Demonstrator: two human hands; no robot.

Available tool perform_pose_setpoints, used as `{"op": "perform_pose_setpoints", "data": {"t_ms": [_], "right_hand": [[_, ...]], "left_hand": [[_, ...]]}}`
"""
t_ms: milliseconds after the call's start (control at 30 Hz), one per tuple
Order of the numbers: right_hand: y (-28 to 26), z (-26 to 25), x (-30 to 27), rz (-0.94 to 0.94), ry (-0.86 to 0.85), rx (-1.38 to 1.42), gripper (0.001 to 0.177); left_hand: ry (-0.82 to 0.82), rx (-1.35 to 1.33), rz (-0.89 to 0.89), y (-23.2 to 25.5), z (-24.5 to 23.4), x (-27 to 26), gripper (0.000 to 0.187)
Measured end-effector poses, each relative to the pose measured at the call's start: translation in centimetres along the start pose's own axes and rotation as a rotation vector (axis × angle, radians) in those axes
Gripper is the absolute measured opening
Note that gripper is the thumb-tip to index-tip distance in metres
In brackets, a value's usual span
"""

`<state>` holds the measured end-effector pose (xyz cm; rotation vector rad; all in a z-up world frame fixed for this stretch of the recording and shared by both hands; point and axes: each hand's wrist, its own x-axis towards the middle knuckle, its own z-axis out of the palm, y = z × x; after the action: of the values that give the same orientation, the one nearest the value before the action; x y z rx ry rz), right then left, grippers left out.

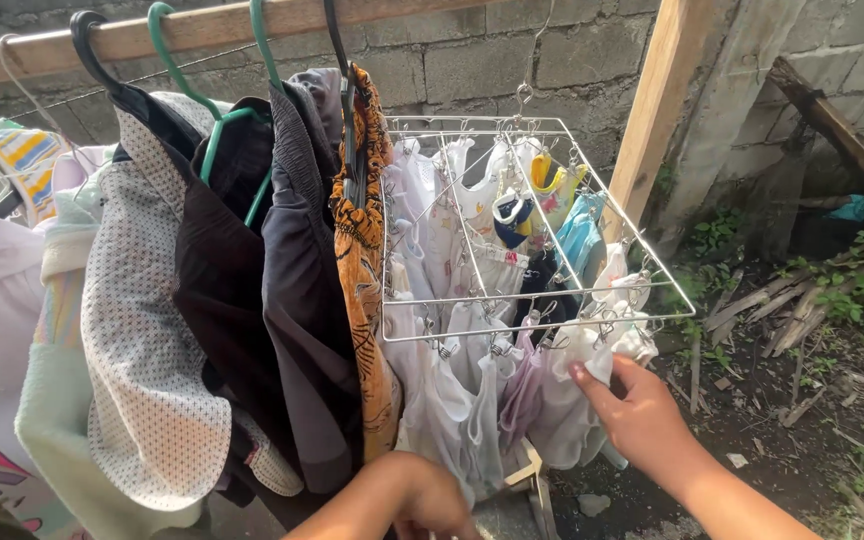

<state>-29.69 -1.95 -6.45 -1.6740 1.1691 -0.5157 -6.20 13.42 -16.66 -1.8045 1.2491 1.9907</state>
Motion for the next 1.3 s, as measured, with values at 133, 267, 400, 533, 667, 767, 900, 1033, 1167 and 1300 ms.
{"op": "perform_pose_setpoints", "data": {"t_ms": [133, 267, 400, 533, 667, 767, 900, 1033, 1167, 1300], "right_hand": [[2.4, -0.6, 1.1, -0.328, -0.041, 0.276, 0.026], [3.9, -2.2, 1.3, -0.356, -0.024, 0.149, 0.035], [6.8, -2.6, 2.5, -0.458, -0.168, 0.272, 0.032], [6.0, -3.0, 1.0, -0.184, -0.216, 0.581, 0.036], [5.1, -2.9, -0.3, -0.292, -0.080, 0.413, 0.032], [4.2, -2.7, -1.4, -0.444, 0.170, 0.288, 0.038], [9.8, -1.3, 0.9, -0.305, 0.191, 0.154, 0.022], [5.4, -1.4, -1.7, -0.354, -0.102, 0.282, 0.030], [1.7, -1.3, -2.3, -0.379, -0.209, 0.474, 0.047], [-0.7, -1.0, -2.7, -0.441, -0.250, 0.319, 0.038]], "left_hand": [[0.125, -0.330, 0.408, 10.1, 2.3, -7.3, 0.041], [0.524, -0.396, 0.669, 16.1, 2.6, -12.2, 0.037], [0.827, -0.097, 0.614, 20.8, 5.3, -19.4, 0.039], [1.372, 0.105, 0.661, 21.8, 5.3, -19.6, 0.035], [0.969, 0.313, 0.161, 20.8, 5.6, -17.0, 0.045], [1.124, 0.203, 0.105, 19.3, 5.9, -13.8, 0.056], [1.407, -0.343, 0.417, 18.3, 6.0, -11.0, 0.060], [1.403, -0.390, 0.447, 16.9, 5.0, -7.8, 0.036], [1.126, -0.518, 0.800, 15.2, 5.2, -7.1, 0.028], [1.182, -0.554, 0.784, 16.1, 6.6, -9.5, 0.030]]}}
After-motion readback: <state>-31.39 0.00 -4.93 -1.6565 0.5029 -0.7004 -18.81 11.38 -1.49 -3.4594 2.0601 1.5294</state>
